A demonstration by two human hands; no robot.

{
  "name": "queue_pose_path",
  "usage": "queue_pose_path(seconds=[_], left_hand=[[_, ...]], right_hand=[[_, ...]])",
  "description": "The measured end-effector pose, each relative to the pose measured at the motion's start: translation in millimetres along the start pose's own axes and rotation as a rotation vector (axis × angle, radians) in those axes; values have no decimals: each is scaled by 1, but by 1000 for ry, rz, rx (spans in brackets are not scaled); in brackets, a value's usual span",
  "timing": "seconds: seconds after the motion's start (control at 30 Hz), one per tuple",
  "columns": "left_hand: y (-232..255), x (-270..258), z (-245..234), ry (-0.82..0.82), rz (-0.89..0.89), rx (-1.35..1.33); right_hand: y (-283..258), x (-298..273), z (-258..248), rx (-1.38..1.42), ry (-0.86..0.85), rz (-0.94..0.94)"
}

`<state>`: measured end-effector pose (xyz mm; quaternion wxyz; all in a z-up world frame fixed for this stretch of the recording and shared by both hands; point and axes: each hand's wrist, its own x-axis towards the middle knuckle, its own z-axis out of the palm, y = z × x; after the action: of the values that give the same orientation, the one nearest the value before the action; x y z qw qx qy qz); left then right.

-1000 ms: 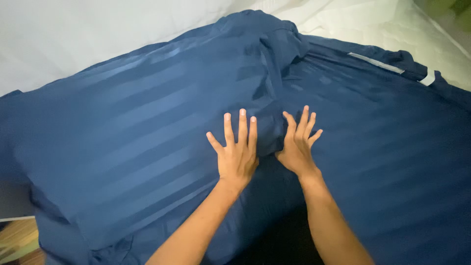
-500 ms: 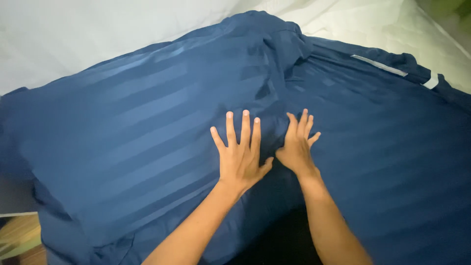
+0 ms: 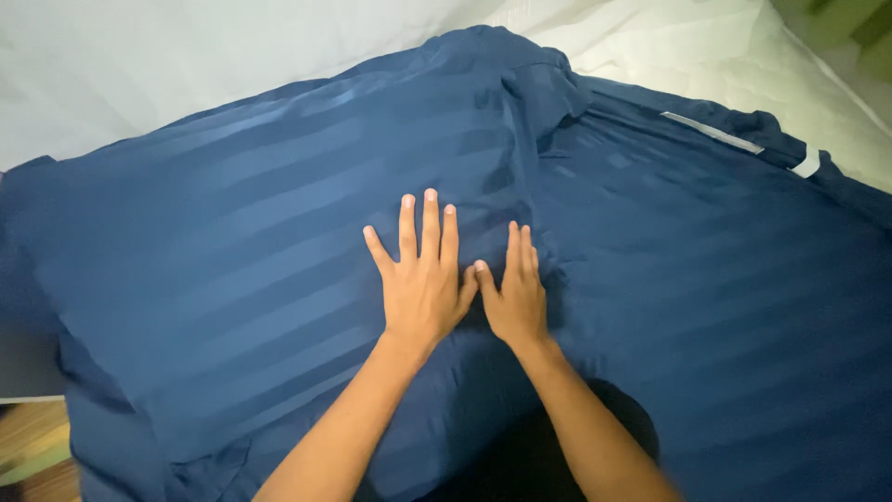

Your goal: Arrange a pillow and bolster on a bed.

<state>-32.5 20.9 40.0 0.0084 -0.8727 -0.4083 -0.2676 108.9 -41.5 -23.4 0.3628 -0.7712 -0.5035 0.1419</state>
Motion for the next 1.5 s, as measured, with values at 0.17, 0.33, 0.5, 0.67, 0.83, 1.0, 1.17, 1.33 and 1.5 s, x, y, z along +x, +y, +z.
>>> queue_pose_path(seconds=[0.17, 0.33, 0.5, 0.67, 0.83, 1.0, 1.17, 1.33, 1.5], left_hand=[[1, 5, -12, -43, 3, -6], [-1, 16, -12, -61, 66, 28], [-11, 13, 5, -19, 176, 66], [-12, 10, 7, 37, 224, 1], [-11, 11, 5, 54, 246, -33], [-12, 8, 12, 20, 255, -45], [-7, 12, 7, -4, 215, -48], [-7, 11, 3, -11, 178, -35], [-9, 9, -4, -24, 128, -81]], right_hand=[[5, 3, 3, -8, 45, 77], [1, 0, 4, -50, 190, -166], [1, 3, 10, 28, 244, -292], [6, 2, 11, 48, 360, -327], [3, 4, 10, 99, 400, -317], [11, 7, 11, 180, 358, -202], [12, 16, 1, 166, 290, -42], [22, 16, 3, 136, 194, -95], [30, 20, 6, 67, 192, 31]])
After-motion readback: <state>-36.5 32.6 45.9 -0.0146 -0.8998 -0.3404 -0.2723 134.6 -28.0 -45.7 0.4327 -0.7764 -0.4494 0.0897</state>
